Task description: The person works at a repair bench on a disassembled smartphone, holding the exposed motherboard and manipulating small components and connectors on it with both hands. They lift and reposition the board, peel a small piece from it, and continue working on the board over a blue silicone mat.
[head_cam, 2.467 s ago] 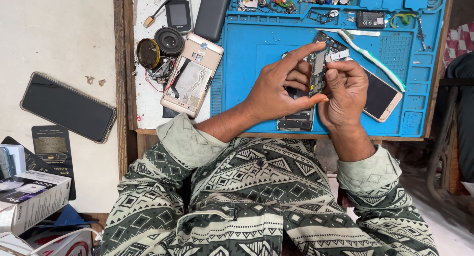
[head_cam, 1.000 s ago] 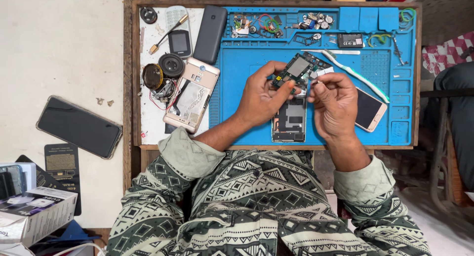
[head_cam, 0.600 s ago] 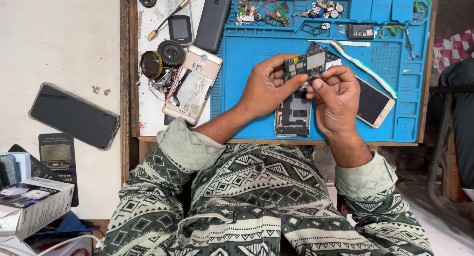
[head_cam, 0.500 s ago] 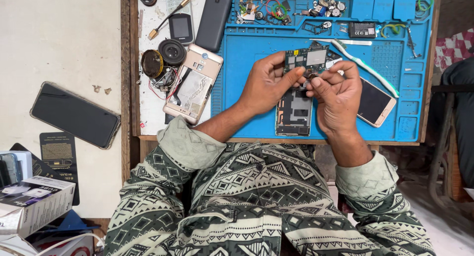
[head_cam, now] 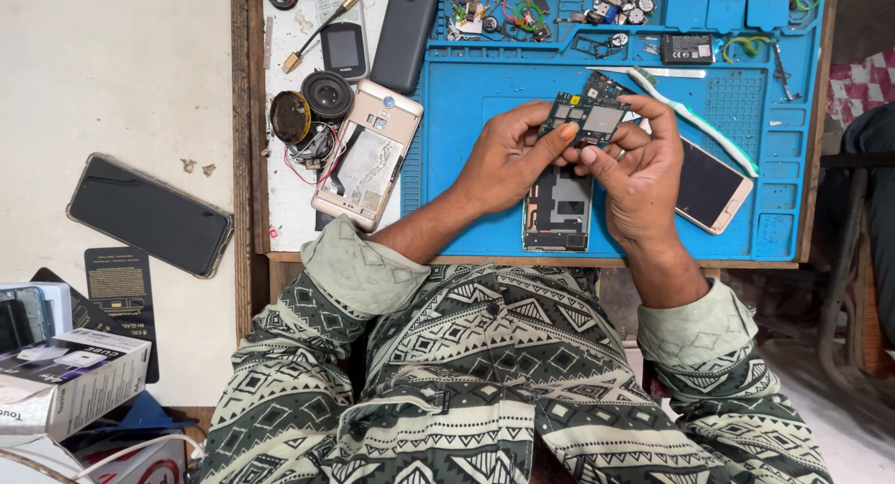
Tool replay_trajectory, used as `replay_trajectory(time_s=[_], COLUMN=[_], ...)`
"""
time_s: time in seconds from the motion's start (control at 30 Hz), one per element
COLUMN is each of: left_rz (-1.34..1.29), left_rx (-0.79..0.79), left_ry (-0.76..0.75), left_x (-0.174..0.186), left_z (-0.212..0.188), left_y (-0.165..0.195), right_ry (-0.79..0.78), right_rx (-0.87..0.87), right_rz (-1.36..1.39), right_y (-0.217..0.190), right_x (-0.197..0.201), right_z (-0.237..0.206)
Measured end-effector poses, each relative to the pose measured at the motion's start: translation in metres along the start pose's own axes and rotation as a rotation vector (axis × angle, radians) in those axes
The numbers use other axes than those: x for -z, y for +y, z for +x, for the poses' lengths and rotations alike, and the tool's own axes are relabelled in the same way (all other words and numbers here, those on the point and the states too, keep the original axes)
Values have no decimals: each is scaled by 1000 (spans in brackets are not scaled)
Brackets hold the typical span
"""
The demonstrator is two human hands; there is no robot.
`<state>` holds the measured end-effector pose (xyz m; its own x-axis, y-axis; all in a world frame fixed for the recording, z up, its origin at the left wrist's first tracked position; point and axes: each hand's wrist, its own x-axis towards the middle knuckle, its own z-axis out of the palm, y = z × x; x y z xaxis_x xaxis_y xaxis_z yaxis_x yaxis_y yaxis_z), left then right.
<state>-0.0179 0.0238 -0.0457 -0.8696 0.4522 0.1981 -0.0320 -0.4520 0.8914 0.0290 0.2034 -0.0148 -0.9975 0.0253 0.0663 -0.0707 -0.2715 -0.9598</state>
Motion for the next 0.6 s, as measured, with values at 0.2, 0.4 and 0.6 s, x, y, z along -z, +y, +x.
replay_trajectory(time_s=[0.2, 0.4, 0.6], left_rz=[73, -23, 26], left_rx=[16, 24, -27], left_ry=[-38, -68, -62], left_x=[0, 0, -1], left_z=[0, 0, -2], left_y=[5, 6, 7], right_ry=[-25, -52, -49], right_rx=[-1, 7, 21], right_rz=[1, -13, -41], right_y=[-2, -3, -5], right_x=[-1, 1, 4], right_z=[-1, 1, 1])
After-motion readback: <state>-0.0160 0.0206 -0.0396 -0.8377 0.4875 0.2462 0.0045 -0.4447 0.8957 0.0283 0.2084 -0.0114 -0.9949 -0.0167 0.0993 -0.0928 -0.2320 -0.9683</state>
